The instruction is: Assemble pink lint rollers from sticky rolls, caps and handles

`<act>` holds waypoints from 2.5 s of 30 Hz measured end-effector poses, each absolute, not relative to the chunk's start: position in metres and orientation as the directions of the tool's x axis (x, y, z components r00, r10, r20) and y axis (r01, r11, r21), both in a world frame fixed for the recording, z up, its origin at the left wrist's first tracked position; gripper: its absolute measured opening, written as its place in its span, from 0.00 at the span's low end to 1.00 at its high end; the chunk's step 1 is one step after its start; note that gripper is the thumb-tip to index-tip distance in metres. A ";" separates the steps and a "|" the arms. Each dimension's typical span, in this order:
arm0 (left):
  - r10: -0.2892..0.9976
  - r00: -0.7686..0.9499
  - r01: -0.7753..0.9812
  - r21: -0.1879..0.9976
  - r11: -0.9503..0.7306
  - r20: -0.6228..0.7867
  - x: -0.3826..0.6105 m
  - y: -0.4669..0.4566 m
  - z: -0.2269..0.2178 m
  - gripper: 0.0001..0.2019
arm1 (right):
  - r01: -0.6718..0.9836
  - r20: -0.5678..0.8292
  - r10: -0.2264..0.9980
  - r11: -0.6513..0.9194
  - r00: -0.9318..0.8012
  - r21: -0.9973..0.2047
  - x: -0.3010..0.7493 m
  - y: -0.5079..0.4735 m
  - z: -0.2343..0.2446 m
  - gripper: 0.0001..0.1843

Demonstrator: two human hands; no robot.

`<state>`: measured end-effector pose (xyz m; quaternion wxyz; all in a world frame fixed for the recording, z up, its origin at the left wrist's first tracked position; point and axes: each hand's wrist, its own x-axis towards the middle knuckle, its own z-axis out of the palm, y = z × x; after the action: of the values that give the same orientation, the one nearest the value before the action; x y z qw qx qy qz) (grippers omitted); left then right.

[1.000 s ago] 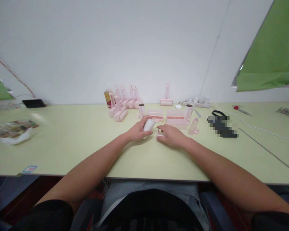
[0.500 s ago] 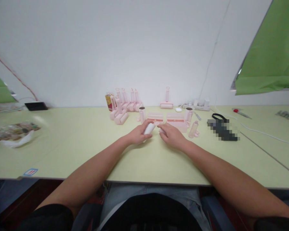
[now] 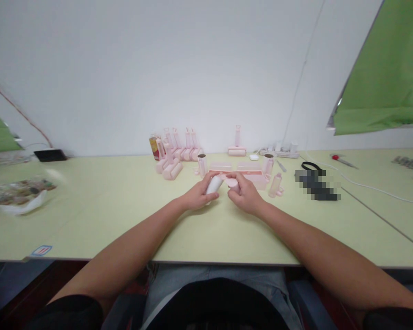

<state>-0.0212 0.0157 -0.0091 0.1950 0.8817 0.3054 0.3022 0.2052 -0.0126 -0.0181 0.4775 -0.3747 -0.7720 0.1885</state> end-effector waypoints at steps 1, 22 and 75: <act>0.656 0.627 0.416 0.531 -0.738 0.420 -0.021 0.015 -0.009 0.39 | 0.327 0.594 0.766 0.642 -0.245 -0.693 0.205 -0.012 -0.019 0.23; 0.605 0.637 0.298 0.571 -0.765 0.478 -0.009 -0.001 0.000 0.37 | -0.089 0.468 0.853 0.461 -0.230 -0.883 0.194 -0.005 -0.021 0.19; 0.728 0.460 0.326 0.666 -0.671 0.508 -0.008 0.005 -0.005 0.33 | -0.123 0.305 0.820 0.281 -0.485 -0.952 0.185 -0.016 -0.025 0.41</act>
<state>-0.0081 0.0049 -0.0054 0.2468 0.8180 0.3220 0.4077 0.1855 -0.0162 -0.0245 0.4361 -0.2597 -0.6711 0.5404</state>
